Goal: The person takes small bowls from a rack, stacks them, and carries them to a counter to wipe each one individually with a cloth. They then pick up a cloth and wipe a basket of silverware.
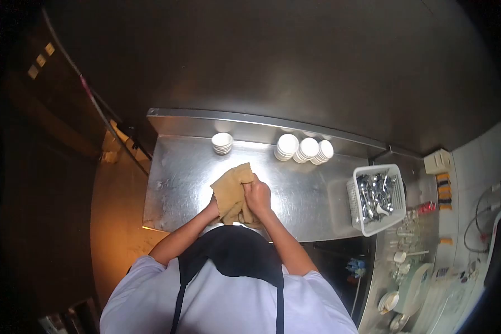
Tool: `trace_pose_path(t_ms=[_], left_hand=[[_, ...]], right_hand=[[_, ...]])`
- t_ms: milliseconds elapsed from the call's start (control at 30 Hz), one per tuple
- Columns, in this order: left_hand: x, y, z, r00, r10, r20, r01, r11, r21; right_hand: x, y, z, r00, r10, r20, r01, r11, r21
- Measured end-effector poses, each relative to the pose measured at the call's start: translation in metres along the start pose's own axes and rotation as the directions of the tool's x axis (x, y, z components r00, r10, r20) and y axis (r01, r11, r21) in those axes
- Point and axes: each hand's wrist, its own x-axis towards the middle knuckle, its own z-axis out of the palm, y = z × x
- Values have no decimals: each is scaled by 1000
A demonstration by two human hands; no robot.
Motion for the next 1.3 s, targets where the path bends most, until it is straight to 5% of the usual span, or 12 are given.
trace_pose_path(t_ms=[167, 300, 500, 600, 700, 733, 767, 800, 867, 1000, 1167, 1300], left_hand=[[-7, 53, -38, 988, -84, -131, 101, 986, 130], [-8, 61, -35, 966, -58, -252, 107, 977, 185], [-10, 61, -46, 900, -50, -433, 182, 945, 270], [-19, 59, -65, 893, -45, -448, 224, 907, 356], [-35, -19, -61, 919, 189, -345, -14, 892, 452], [-36, -54, -64, 917, 299, -265, -21, 699, 715], [-38, -64, -62, 926, 100, -365, 40, 934, 356], [-41, -69, -59, 919, -125, -374, 107, 992, -68], [-39, -124, -62, 933, -56, -355, 137, 968, 208], [-8, -3, -98, 934, -162, -318, 315, 791, 525], [23, 59, -120, 948, -307, 82, 52, 405, 913], [29, 93, -139, 959, -183, 216, -126, 408, 904]], right_hand=[[12, -16, -1, 942, -314, 122, 258, 905, 338], [28, -42, -5, 918, -364, 158, 347, 929, 129], [29, -48, 48, 970, -241, 27, 243, 967, -72], [28, -58, 42, 936, -231, 264, 290, 933, -212], [22, -59, 45, 924, -258, 283, 326, 917, -230], [21, -58, 48, 924, -284, 256, 341, 914, -219], [22, -59, 52, 938, -298, 177, 322, 938, -127], [25, -60, 56, 946, -308, 98, 312, 949, -32], [36, -71, 54, 971, -235, 34, 232, 970, 69], [77, -72, 57, 993, -48, -104, 68, 978, 197], [143, -21, 65, 975, 147, -165, -72, 918, 389], [147, -18, 47, 963, 200, -179, -114, 910, 400]])
